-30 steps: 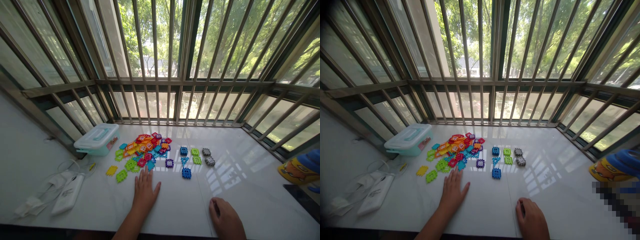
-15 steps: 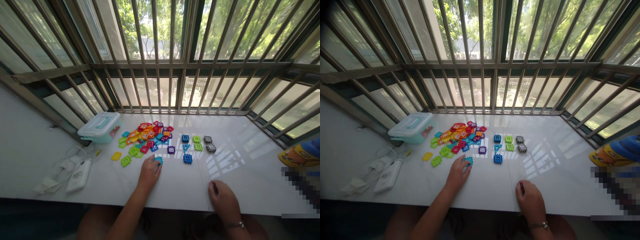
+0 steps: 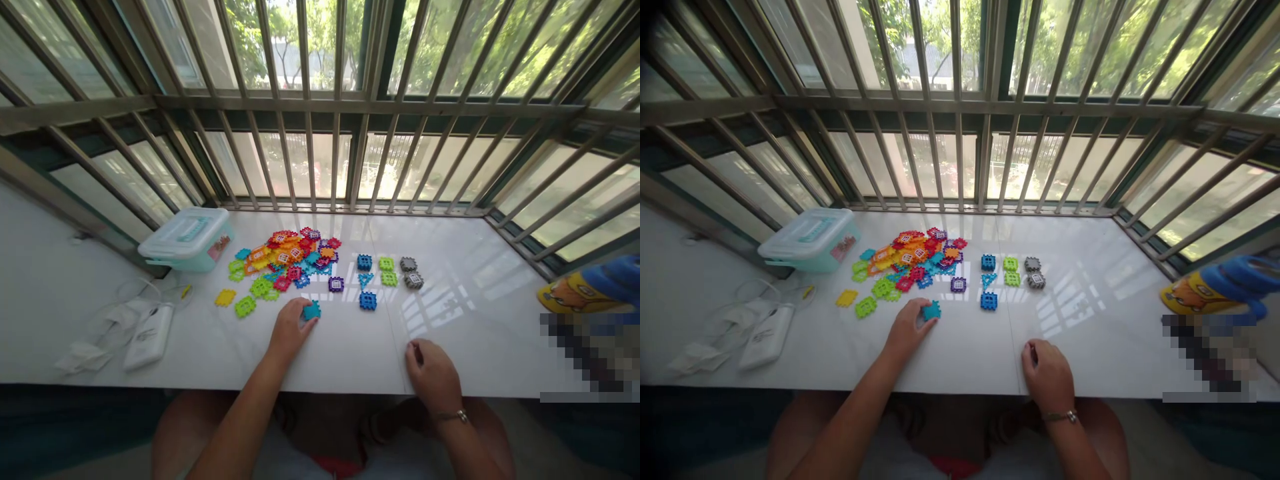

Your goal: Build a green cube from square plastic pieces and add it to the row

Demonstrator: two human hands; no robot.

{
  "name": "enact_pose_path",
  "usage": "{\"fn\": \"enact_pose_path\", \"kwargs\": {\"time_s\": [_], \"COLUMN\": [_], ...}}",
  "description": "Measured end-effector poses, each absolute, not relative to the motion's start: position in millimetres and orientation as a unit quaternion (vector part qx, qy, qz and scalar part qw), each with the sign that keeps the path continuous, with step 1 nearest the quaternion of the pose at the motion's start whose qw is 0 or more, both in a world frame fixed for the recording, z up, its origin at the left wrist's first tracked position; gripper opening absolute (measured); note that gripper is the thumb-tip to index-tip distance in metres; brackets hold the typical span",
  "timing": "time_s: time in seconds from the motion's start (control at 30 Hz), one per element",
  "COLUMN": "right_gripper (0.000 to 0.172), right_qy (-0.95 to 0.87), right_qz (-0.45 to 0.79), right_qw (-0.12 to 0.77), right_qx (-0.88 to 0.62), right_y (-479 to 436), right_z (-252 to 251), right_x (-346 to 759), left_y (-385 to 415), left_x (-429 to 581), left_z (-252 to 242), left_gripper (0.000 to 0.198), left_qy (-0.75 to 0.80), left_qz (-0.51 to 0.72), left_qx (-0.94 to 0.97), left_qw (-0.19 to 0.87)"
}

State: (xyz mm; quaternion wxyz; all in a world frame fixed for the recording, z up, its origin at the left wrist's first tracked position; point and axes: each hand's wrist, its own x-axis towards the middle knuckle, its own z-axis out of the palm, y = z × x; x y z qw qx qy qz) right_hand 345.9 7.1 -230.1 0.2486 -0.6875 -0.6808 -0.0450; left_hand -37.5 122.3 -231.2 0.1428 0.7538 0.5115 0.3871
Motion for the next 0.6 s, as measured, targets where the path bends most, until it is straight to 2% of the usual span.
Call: {"fn": "enact_pose_path", "kwargs": {"time_s": [0.2, 0.6], "right_gripper": [0.021, 0.024], "right_qy": [-0.679, -0.677], "right_qz": [-0.044, -0.049], "right_qw": [0.245, 0.241], "right_qx": [-0.691, -0.694], "right_y": [7.6, 6.6], "right_z": [-230.6, -228.6], "right_x": [345.9, 343.8], "left_y": [118.2, 116.4], "left_x": [-37.4, -34.0], "left_z": [-229.8, -224.2], "left_gripper": [0.029, 0.027], "left_qy": [0.493, 0.472], "left_qz": [0.404, 0.348], "left_qx": [0.746, 0.795], "left_qw": [0.192, 0.152]}}
